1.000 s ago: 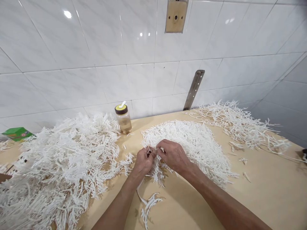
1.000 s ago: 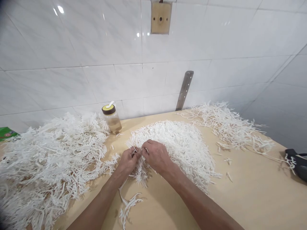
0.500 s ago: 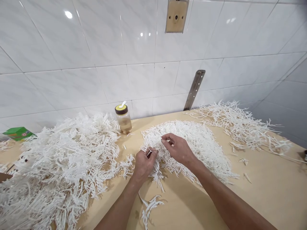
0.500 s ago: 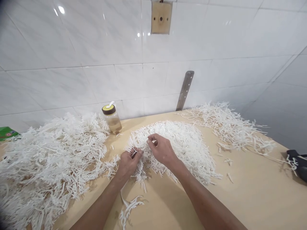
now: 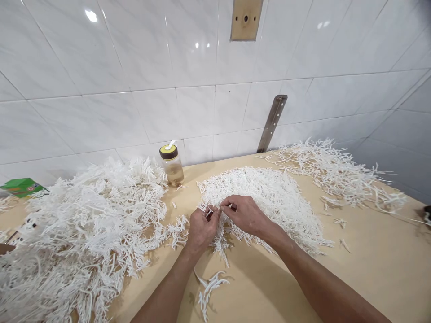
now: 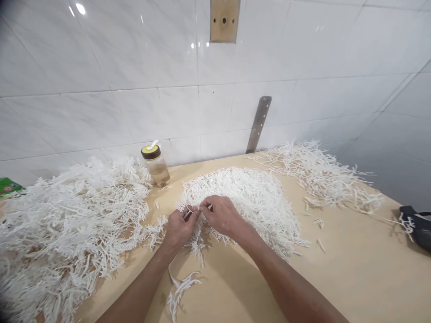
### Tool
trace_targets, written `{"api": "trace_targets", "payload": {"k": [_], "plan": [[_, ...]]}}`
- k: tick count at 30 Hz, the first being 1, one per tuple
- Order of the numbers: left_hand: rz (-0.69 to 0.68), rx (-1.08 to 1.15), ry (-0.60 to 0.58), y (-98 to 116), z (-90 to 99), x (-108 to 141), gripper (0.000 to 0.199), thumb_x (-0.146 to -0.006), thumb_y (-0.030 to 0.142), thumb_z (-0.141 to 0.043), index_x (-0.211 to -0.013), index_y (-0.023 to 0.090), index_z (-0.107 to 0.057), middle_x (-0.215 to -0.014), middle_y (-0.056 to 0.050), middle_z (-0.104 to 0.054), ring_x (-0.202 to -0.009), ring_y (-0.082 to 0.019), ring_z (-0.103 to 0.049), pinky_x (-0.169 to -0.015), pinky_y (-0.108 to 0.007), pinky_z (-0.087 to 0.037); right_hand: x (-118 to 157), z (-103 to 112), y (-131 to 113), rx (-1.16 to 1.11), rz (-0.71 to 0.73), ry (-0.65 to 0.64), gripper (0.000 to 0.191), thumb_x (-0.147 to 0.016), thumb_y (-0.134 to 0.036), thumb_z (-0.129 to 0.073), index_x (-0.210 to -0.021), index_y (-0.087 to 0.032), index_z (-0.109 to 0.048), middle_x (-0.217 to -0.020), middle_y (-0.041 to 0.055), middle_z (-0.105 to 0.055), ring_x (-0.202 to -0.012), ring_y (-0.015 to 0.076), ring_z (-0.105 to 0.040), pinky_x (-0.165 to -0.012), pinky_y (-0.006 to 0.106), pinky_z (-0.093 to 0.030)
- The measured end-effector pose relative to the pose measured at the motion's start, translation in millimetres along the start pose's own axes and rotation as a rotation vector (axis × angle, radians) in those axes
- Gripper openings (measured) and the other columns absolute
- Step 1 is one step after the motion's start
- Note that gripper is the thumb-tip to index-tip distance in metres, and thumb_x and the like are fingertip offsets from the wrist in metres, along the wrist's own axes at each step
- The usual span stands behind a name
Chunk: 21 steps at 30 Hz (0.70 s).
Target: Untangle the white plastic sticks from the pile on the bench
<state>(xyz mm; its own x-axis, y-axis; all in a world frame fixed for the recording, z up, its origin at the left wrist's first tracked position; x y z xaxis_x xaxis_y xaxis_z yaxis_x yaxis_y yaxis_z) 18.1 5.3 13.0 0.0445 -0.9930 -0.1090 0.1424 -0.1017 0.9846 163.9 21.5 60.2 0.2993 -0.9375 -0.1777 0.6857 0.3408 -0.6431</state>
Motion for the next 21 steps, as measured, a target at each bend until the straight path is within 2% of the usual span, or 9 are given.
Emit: {"api": "trace_targets", "payload": {"k": [5,9,12,15,18,21], "plan": [[-0.021,-0.127,-0.043,-2,0.5,-1,0.027,-0.080,0.043,-0.059,-0.073,0.016,-0.062,-0.064,0.000,-0.058,-0.060,-0.014,-0.051,-0.058,-0.023,-0.039,4,-4,-7,0.161,0.085,0.034,0.019,-0.087,-0.016,-0.051,-0.082,-0.019,-0.069,-0.083,0.0040,-0.070,-0.075,0.0167,-0.061,-0.069,0.028,-0.042],[-0.043,-0.182,-0.051,-1,1.6,0,0.028,-0.080,0.041,-0.058,-0.068,0.017,-0.059,-0.058,0.002,-0.050,-0.055,-0.011,-0.043,-0.054,-0.022,-0.034,5,-12,-6,0.266,0.105,0.092,0.019,-0.088,-0.012,-0.048,-0.081,-0.018,-0.065,-0.082,0.0059,-0.067,-0.071,0.0162,-0.059,-0.065,0.028,-0.040],[-0.033,-0.151,-0.056,-2,0.1,1,0.026,-0.079,0.040,-0.060,-0.069,0.016,-0.060,-0.057,0.003,-0.049,-0.054,-0.011,-0.043,-0.055,-0.022,-0.034,2,-5,4,0.279,0.035,0.225,0.020,-0.089,-0.011,-0.044,-0.079,-0.016,-0.060,-0.079,0.0078,-0.064,-0.062,0.0149,-0.055,-0.058,0.028,-0.039],[-0.014,-0.059,-0.009,0,0.8,1,0.026,-0.078,0.040,-0.062,-0.077,0.014,-0.065,-0.063,0.000,-0.058,-0.059,-0.013,-0.051,-0.060,-0.024,-0.040,-3,11,17,0.175,-0.079,0.334,0.013,-0.087,-0.017,-0.049,-0.078,-0.017,-0.059,-0.075,0.0053,-0.065,-0.061,0.0153,-0.056,-0.060,0.028,-0.042],[0.035,-0.014,0.081,5,5.6,1,0.029,-0.076,0.041,-0.065,-0.077,0.012,-0.069,-0.062,-0.003,-0.061,-0.059,-0.015,-0.054,-0.062,-0.026,-0.042,-4,17,20,0.007,-0.143,0.260,0.016,-0.088,-0.032,-0.054,-0.087,-0.019,-0.063,-0.073,0.0023,-0.067,-0.061,0.0159,-0.059,-0.060,0.028,-0.044],[0.078,-0.011,0.128,9,9.6,2,0.032,-0.073,0.044,-0.068,-0.073,0.012,-0.071,-0.057,-0.003,-0.060,-0.056,-0.015,-0.053,-0.060,-0.026,-0.043,-1,12,10,-0.102,-0.065,0.092,0.027,-0.090,-0.042,-0.052,-0.094,-0.020,-0.067,-0.083,0.0039,-0.071,-0.066,0.0158,-0.062,-0.062,0.028,-0.046]]}}
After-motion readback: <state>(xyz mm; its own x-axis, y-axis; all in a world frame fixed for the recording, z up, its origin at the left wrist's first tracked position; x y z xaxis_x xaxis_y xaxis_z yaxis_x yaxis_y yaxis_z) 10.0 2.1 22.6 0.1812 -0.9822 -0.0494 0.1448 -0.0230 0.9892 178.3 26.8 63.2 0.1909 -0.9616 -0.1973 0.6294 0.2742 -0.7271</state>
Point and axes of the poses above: each hand's wrist, its own x-axis away from the middle knuckle, its own z-axis out of the back of the hand, y = z × x, the point moved 4 cm from there along -x, towards the middle knuckle
